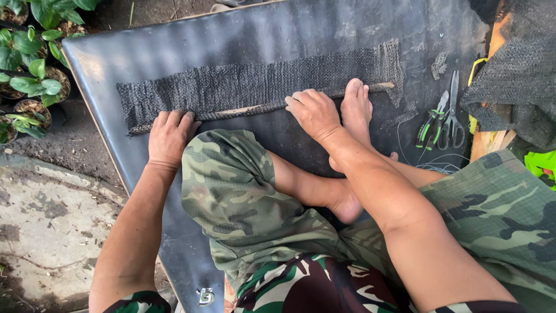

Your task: The person cuts a piece of black mesh netting with scissors, then rolls it tightly around a thin wooden stick. They secure the rolled netting with wire using pliers, twisting the wire to hold the roll in place.

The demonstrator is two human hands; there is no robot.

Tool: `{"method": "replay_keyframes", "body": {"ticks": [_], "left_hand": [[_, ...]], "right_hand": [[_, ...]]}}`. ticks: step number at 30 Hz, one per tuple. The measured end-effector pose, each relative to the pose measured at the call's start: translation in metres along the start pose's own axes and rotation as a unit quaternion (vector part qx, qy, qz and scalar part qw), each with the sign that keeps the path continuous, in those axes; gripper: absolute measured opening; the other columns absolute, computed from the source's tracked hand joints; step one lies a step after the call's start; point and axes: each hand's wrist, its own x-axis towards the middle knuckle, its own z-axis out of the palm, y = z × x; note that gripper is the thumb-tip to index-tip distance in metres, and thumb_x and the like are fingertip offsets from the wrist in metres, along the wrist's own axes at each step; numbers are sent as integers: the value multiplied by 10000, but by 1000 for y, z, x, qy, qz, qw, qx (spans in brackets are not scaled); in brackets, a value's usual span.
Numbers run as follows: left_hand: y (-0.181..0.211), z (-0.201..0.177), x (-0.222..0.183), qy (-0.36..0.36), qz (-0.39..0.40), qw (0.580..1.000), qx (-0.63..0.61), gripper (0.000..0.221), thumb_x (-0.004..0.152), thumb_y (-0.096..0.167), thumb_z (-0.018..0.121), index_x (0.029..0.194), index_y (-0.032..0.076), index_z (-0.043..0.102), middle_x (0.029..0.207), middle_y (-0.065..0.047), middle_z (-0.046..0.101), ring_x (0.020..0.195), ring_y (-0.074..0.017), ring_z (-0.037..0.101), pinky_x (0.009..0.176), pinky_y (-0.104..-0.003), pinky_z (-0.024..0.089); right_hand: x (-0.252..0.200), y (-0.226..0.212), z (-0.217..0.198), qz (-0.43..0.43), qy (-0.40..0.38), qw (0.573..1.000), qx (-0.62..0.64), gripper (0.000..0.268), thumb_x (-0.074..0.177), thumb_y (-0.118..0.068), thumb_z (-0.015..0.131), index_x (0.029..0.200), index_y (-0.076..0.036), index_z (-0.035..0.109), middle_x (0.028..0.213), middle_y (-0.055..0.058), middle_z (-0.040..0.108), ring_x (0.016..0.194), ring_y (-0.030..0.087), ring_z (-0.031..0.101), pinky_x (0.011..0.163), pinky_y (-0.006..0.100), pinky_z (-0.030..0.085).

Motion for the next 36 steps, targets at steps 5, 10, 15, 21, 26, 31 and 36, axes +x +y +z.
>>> {"method": "replay_keyframes", "body": {"ticks": [5, 10, 15, 21, 26, 31, 36], "left_hand": [[3, -5, 4, -35, -9, 999, 21, 228, 1000, 301, 709, 1104, 100, 683, 1072, -72, 652, 988, -285, 581, 885, -383, 497], [4, -11, 9, -44, -19, 999, 15, 203, 1019, 288, 692, 1096, 100, 689, 1029, -74, 646, 977, -287, 579, 907, -371, 497], [-1, -10, 15, -53, -18, 998, 9, 226, 1017, 310, 711, 1073, 92, 724, 979, -76, 635, 964, -296, 575, 910, -375, 494], [-8, -12, 22, -81, -43, 995, -27, 243, 978, 345, 734, 972, 102, 748, 907, -76, 633, 934, -301, 581, 864, -393, 506], [-7, -16, 21, -86, -47, 995, -19, 236, 995, 349, 731, 946, 118, 752, 916, -70, 646, 948, -310, 585, 873, -400, 506], [-3, -16, 28, -78, -49, 995, -25, 235, 974, 354, 731, 964, 122, 765, 928, -59, 656, 939, -315, 577, 885, -402, 503], [-6, -12, 20, -102, -50, 994, -10, 239, 1011, 362, 721, 987, 129, 764, 941, -56, 651, 960, -306, 576, 898, -398, 502]], "right_hand": [[-1, 0, -1, 5, -31, 999, -26, 260, 897, -225, 763, 1128, -120, 708, 1023, -10, 668, 947, 187, 650, 790, 343, 559], [5, -2, -3, -1, -14, 999, -50, 254, 911, -234, 738, 1135, -119, 708, 1012, -9, 650, 929, 190, 634, 757, 320, 572], [9, 6, -3, 22, -73, 996, -35, 184, 917, -258, 739, 1065, -156, 695, 971, 2, 635, 916, 189, 640, 663, 333, 573], [19, 15, -6, 41, -82, 995, 27, 200, 910, -270, 739, 1050, -130, 705, 920, 16, 639, 903, 218, 641, 650, 378, 559], [20, 25, -3, 65, -113, 985, 109, 184, 916, -283, 745, 920, -111, 679, 916, 42, 655, 966, 297, 637, 756, 449, 549], [38, 47, -20, 20, -137, 978, 155, 221, 913, -283, 752, 997, -89, 688, 955, 98, 659, 952, 344, 634, 789, 486, 536], [12, 128, -90, 112, -246, 962, 50, 318, 824, -124, 692, 1137, -96, 651, 1131, 107, 653, 1005, 397, 660, 810, 499, 529]]}}
